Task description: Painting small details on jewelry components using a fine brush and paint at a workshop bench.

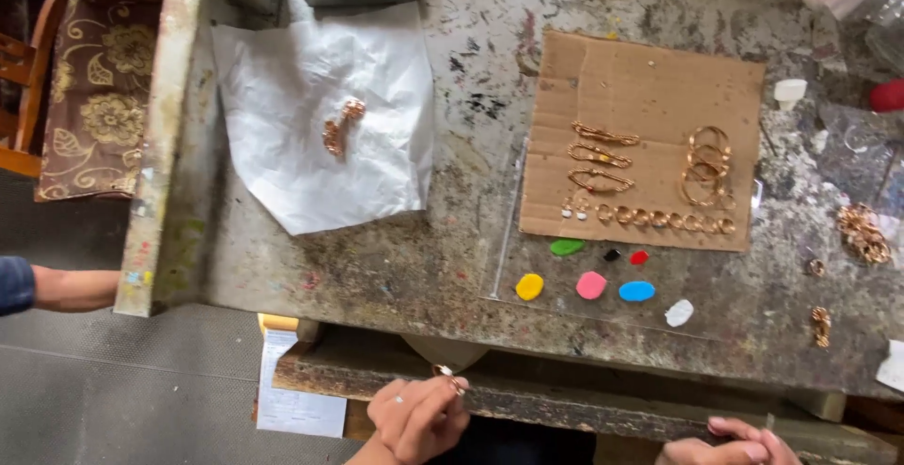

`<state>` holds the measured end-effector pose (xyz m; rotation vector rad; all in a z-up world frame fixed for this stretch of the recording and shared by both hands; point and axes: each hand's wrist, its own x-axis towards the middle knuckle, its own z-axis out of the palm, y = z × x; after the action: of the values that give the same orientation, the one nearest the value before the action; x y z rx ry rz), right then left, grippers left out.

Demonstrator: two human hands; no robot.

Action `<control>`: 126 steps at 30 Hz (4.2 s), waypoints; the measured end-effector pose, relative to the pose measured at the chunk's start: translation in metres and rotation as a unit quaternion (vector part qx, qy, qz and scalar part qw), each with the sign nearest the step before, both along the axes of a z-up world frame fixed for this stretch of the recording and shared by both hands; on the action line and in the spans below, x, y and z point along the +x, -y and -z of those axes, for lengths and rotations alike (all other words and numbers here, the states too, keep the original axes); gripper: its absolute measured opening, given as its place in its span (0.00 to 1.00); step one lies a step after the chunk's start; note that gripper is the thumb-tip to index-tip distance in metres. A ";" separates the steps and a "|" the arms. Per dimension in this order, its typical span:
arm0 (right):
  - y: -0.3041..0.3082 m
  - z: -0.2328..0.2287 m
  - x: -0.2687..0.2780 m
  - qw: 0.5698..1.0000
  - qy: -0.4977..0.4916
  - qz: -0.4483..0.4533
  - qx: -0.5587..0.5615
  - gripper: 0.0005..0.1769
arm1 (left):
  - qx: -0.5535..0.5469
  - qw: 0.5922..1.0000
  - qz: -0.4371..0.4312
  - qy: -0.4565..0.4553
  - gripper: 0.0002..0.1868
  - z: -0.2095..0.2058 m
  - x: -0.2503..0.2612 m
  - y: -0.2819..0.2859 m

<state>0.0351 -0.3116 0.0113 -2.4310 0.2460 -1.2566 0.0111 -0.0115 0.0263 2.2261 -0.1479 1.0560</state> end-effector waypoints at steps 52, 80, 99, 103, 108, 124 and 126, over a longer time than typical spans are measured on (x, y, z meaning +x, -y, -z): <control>-0.040 -0.012 -0.011 0.835 -0.088 -0.413 0.352 0.15 | -0.333 0.839 0.355 -0.241 0.07 -0.030 0.029 0.070; -0.042 -0.016 -0.010 0.845 -0.161 -0.423 0.285 0.19 | -0.258 0.881 0.331 -0.219 0.05 -0.017 0.019 0.071; -0.030 -0.020 -0.001 0.873 -0.039 -0.388 0.292 0.09 | -0.251 0.893 0.256 -0.274 0.05 -0.021 -0.012 0.065; -0.001 -0.038 0.043 0.956 -0.012 -0.277 0.097 0.10 | -0.307 0.872 0.250 -0.288 0.07 -0.021 -0.027 0.071; 0.012 -0.047 0.070 0.960 -0.073 -0.255 0.089 0.05 | -0.415 0.792 0.086 -0.440 0.05 -0.017 -0.040 0.085; 0.020 -0.036 0.072 0.955 -0.096 -0.252 0.126 0.05 | -0.430 0.790 0.066 -0.433 0.05 -0.002 -0.041 0.088; 0.020 -0.034 0.073 0.954 -0.074 -0.262 0.122 0.05 | -0.405 0.813 0.114 -0.401 0.05 0.002 -0.041 0.085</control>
<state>0.1080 -0.3316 0.0451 -2.1731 -0.1872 -0.7615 -0.0296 -0.0968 0.0240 1.6014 0.3431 -0.0630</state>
